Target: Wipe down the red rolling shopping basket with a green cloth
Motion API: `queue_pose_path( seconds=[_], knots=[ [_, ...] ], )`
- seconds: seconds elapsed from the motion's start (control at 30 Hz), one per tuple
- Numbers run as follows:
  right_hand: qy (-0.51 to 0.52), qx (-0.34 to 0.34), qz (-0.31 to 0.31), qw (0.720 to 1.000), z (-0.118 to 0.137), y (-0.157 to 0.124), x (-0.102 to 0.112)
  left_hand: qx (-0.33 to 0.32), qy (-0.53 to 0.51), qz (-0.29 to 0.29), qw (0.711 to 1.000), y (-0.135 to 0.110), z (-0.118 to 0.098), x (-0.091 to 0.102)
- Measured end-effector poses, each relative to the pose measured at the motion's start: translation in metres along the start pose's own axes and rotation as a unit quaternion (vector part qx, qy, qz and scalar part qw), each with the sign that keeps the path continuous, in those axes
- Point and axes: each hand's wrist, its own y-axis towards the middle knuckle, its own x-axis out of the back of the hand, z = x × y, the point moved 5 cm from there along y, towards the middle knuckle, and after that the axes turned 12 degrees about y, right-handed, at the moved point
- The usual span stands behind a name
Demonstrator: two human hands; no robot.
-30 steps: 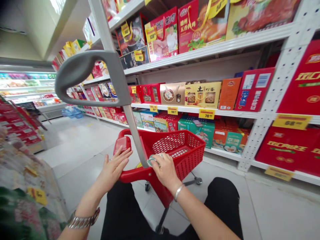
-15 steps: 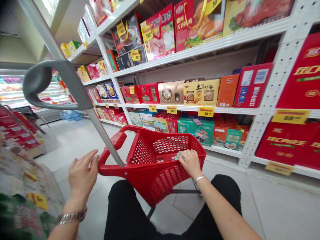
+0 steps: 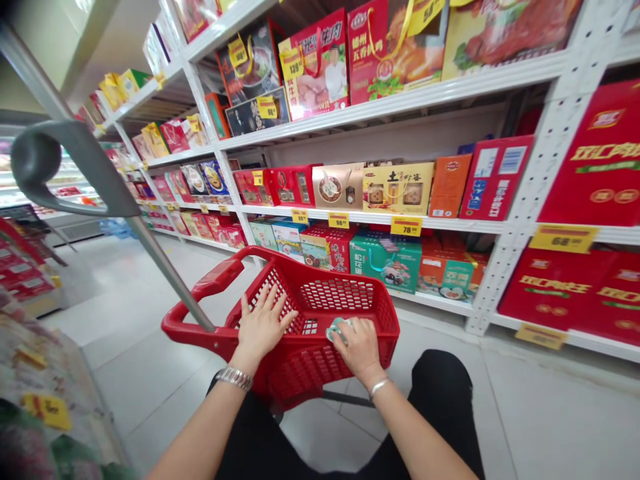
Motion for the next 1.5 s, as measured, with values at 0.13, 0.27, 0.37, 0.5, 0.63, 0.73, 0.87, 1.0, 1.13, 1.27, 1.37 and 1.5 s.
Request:
queue_pose_path(
  seconds=[0.13, 0.27, 0.37, 0.5, 0.63, 0.73, 0.87, 1.0, 1.13, 1.27, 1.37, 1.5],
  knots=[
    [-0.015, 0.005, 0.012, 1.0, -0.018, -0.004, 0.015, -0.005, 0.005, 0.013, 1.0, -0.006, 0.005, -0.005],
    [-0.042, -0.027, 0.014, 0.999, -0.062, -0.018, 0.043, 0.003, -0.034, 0.0, 0.999, -0.008, 0.006, 0.003],
    [-0.051, -0.055, 0.017, 0.997, -0.079, -0.026, 0.055, 0.027, -0.099, -0.006, 0.995, -0.008, 0.004, 0.01],
    [-0.118, -0.101, 0.021, 0.988, -0.074, -0.026, 0.052, 0.023, -0.122, -0.024, 0.992, -0.013, -0.007, 0.015],
    [-0.155, -0.113, 0.026, 0.981, -0.059, -0.022, 0.045, 0.003, -0.056, 0.01, 0.998, -0.018, -0.018, 0.006],
    [-0.14, -0.124, 0.042, 0.981, -0.038, -0.014, 0.034, 0.0, -0.032, 0.011, 0.999, -0.019, -0.021, 0.001],
    [-0.055, -0.116, 0.11, 0.986, 0.017, 0.01, 0.0, -0.002, -0.028, -0.008, 1.0, -0.018, -0.024, 0.002],
    [0.005, -0.099, 0.152, 0.983, 0.068, 0.031, -0.032, -0.006, -0.021, -0.022, 1.0, -0.019, -0.024, 0.005],
    [0.025, -0.062, 0.16, 0.985, 0.072, 0.03, -0.035, -0.012, -0.014, -0.021, 1.0, -0.02, -0.019, 0.004],
    [0.003, -0.016, 0.128, 0.992, 0.039, 0.01, -0.01, -0.014, -0.027, -0.011, 0.999, -0.019, -0.013, 0.001],
    [-0.023, -0.002, 0.101, 0.995, 0.002, -0.009, 0.02, -0.02, -0.026, -0.008, 0.999, -0.017, -0.01, -0.003],
    [-0.037, -0.021, 0.061, 0.997, -0.047, -0.03, 0.057, -0.026, -0.029, -0.005, 0.999, -0.012, -0.007, -0.006]
  ],
)
